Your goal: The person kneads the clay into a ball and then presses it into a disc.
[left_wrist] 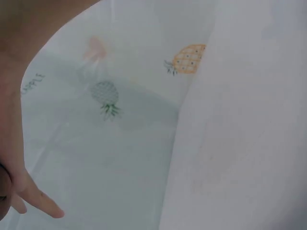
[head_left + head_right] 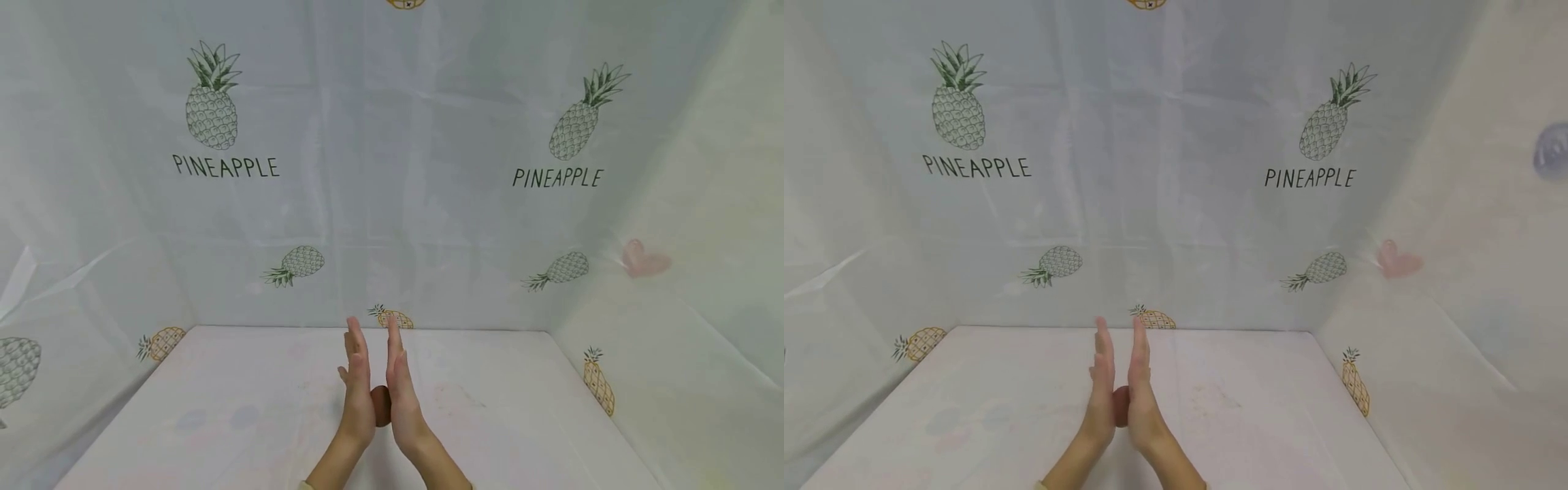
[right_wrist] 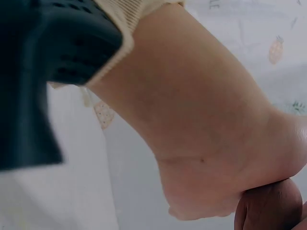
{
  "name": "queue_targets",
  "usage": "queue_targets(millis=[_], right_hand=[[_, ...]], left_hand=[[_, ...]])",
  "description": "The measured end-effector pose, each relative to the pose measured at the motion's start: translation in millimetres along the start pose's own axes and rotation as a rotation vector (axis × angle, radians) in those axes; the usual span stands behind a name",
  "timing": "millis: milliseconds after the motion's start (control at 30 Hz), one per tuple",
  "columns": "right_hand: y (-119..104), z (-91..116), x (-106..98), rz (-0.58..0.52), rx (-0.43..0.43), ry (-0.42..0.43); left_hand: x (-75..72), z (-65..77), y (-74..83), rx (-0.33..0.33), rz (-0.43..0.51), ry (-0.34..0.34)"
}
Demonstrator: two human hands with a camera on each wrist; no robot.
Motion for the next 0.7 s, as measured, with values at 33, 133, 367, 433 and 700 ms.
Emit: queue_targets(millis=[33, 133, 367, 433, 700], right_hand=[[-0.4, -0.8, -2.3, -0.002, -0.002, 0.006], [-0.8, -3.4, -9.4, -0.01, -0.008, 0.029], [4.3, -9.6, -19.4, -0.039, -0.004, 0.057], [7.6, -10.7, -18.9, -0.052, 0.004, 0.042], [22.8, -9.8, -7.2, -0.081, 0.094, -0.051]], left_hand=[[3.1, 2.1, -0.4, -0.007, 0.011, -0.025], [11.4, 8.5, 1.1, -0.021, 0.039, -0.109], [19.7, 19.3, 15.1, -0.025, 0.089, -0.209], [19.5, 20.7, 20.7, 0.004, 0.087, -0.21], [11.4, 15.5, 36.5, 0.045, 0.135, -0.18]])
Point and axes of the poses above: each hand's wrist, its own z-axis away from the middle knuckle, its own x-axis out of the palm, y = z × x, the point moved 5 cm from there along -z, towards the middle knuckle, and after that the axes turned 11 degrees about y, right-handed, at the moved point
